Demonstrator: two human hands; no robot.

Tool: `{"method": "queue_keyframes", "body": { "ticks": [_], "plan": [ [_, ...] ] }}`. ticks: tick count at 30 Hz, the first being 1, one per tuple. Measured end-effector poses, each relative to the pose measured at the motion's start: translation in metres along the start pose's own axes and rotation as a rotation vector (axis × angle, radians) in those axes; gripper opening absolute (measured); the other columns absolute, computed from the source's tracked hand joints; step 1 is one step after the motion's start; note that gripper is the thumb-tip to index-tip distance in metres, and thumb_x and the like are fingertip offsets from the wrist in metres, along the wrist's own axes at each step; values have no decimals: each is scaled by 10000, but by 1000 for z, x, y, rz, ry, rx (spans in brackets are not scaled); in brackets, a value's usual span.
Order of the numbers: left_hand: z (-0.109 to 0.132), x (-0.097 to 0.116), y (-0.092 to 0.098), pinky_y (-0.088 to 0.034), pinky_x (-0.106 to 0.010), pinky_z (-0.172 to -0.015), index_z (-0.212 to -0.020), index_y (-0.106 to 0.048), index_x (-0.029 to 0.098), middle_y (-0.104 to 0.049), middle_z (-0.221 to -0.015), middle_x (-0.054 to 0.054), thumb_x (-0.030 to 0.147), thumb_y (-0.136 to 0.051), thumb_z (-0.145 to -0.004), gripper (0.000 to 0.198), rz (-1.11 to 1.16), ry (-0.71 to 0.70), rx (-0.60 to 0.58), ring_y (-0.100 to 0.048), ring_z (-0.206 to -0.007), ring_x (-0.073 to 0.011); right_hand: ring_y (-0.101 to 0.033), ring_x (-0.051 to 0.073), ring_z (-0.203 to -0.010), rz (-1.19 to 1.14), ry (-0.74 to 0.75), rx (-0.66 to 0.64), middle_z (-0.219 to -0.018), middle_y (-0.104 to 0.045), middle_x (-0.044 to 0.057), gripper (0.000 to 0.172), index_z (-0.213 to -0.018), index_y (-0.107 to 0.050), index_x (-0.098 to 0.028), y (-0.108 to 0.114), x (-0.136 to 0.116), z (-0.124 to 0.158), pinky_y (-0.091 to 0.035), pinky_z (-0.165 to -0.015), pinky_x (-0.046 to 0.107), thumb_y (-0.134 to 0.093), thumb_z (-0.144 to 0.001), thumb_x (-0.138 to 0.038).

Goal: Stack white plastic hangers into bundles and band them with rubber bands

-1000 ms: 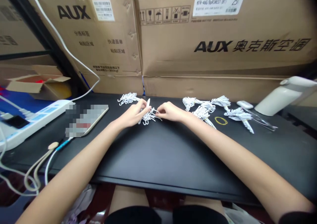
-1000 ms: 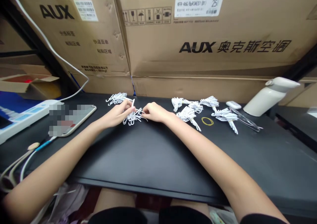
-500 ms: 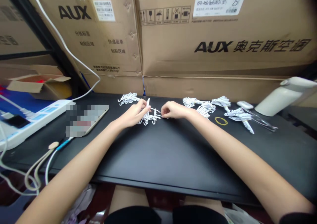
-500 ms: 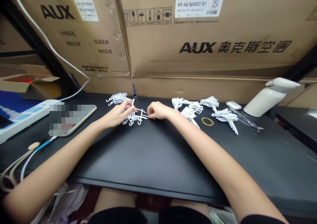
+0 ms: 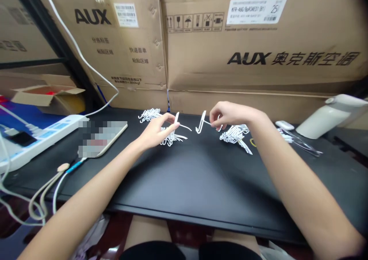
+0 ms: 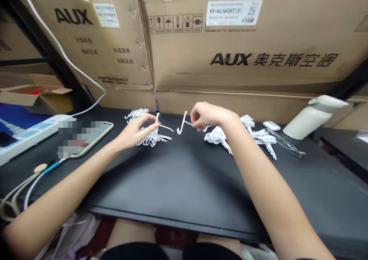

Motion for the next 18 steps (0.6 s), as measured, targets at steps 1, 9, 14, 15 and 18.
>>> {"method": "queue_keyframes", "body": {
  "ticks": [1,9,14,15,18],
  "plan": [
    [1,4,-1,-434,-308,-855,-948,-593,191,-655,-965,-55,474,-492,-872,311,59,-10,-9,-603,-919,-205,-657,180,-610,-9,25,17,-663,-694,49,28,-660,-658,-176,4,-3,4,-458,-487,231,-652,-687,-170],
    [5,16,-15,-481,-304,-811,-936,-637,170,-651,-909,-61,447,-616,-797,311,279,14,-67,-609,-837,-186,-650,178,-560,-4,92,50,-602,-681,41,92,-616,-659,-172,-2,-30,10,-453,-457,231,-631,-686,-119],
    [5,11,-19,-499,-298,-768,-975,-644,165,-662,-926,-69,431,-644,-783,328,365,42,-111,-623,-822,-184,-667,183,-585,5,84,45,-601,-685,42,107,-614,-642,-165,-15,-33,-1,-483,-485,233,-609,-690,-97],
    [5,11,-19,-499,-297,-768,-974,-644,164,-662,-928,-68,428,-648,-781,327,369,45,-111,-626,-824,-184,-669,183,-589,1,92,37,-604,-688,42,107,-619,-642,-165,-16,-33,-2,-490,-492,234,-607,-692,-96],
    [5,9,-20,-503,-299,-750,-969,-644,165,-668,-934,-69,428,-653,-777,326,368,57,-118,-640,-819,-189,-671,181,-591,0,121,14,-601,-689,38,107,-627,-647,-164,-22,-36,-4,-498,-500,233,-600,-697,-97]
  ]
}}
Point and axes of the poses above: each hand's wrist, its own z-axis away from the middle knuckle, its own y-axis out of the back of the hand, x = y × z, the point moved 4 cm from there along -z, towards the middle knuckle
